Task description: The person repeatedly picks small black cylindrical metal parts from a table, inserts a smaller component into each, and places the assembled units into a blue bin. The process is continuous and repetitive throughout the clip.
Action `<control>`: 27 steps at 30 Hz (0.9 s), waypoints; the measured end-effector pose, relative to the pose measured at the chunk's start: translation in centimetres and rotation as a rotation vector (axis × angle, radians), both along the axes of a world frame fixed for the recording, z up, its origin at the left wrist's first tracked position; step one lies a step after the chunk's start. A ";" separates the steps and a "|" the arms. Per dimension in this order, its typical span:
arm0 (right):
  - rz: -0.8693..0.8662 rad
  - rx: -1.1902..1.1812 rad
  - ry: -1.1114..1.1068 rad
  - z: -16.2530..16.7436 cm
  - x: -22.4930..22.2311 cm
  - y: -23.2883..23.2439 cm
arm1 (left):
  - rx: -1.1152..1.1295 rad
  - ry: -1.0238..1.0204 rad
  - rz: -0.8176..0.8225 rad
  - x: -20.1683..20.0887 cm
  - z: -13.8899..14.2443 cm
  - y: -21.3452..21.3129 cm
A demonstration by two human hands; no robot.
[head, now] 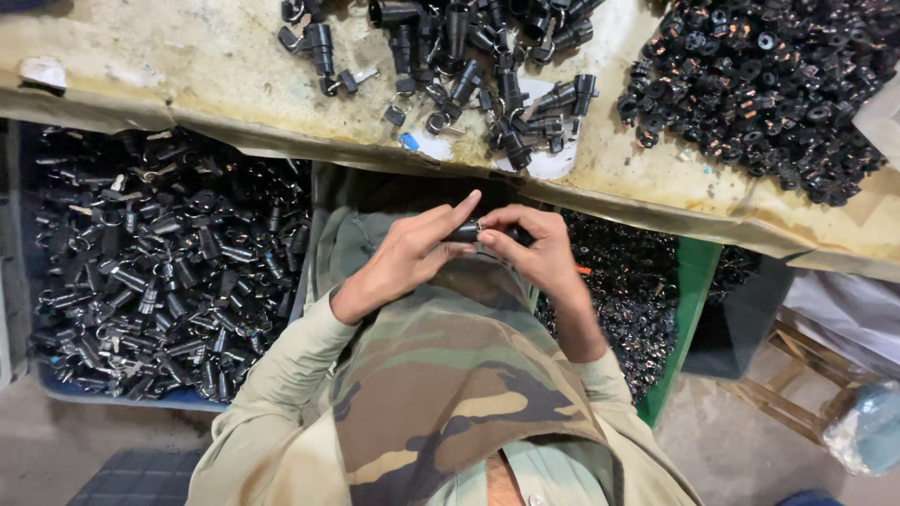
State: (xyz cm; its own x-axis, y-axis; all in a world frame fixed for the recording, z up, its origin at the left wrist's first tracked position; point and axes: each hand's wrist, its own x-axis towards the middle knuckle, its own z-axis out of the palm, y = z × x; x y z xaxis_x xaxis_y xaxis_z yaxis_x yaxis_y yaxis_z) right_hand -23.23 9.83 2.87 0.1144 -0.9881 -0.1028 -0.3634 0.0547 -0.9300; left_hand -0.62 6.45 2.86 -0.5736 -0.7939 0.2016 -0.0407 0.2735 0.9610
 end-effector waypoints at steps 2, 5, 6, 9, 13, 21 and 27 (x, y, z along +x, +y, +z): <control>0.110 0.085 -0.008 1.5 0.1 -0.4 | -0.085 -0.108 0.021 0.2 -0.2 0.5; -0.016 -0.147 0.180 2.4 0.9 -0.1 | -0.090 -0.101 0.034 0.4 -0.6 1.0; 0.027 -0.136 0.141 2.4 0.9 -0.2 | -0.081 -0.073 0.037 0.6 -0.8 1.0; 0.099 -0.100 0.071 1.8 0.7 -0.3 | -0.055 -0.066 0.002 1.0 -1.0 0.9; 0.066 -0.056 0.015 0.9 0.5 -0.6 | -0.046 -0.070 -0.006 1.4 -0.6 0.5; 0.041 -0.139 0.138 0.5 1.3 0.5 | -0.012 -0.062 0.032 1.4 -0.1 1.0; 0.156 0.015 -0.130 -2.3 0.1 0.8 | -0.010 0.001 0.025 1.0 -1.5 2.0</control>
State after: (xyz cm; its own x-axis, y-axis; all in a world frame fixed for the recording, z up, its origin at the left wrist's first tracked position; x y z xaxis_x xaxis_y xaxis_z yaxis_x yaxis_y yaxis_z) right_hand -23.09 10.62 0.58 0.2797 -0.9557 -0.0921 -0.2455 0.0216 -0.9692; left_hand 0.36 8.45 1.36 -0.5536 -0.8058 0.2102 -0.0471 0.2824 0.9581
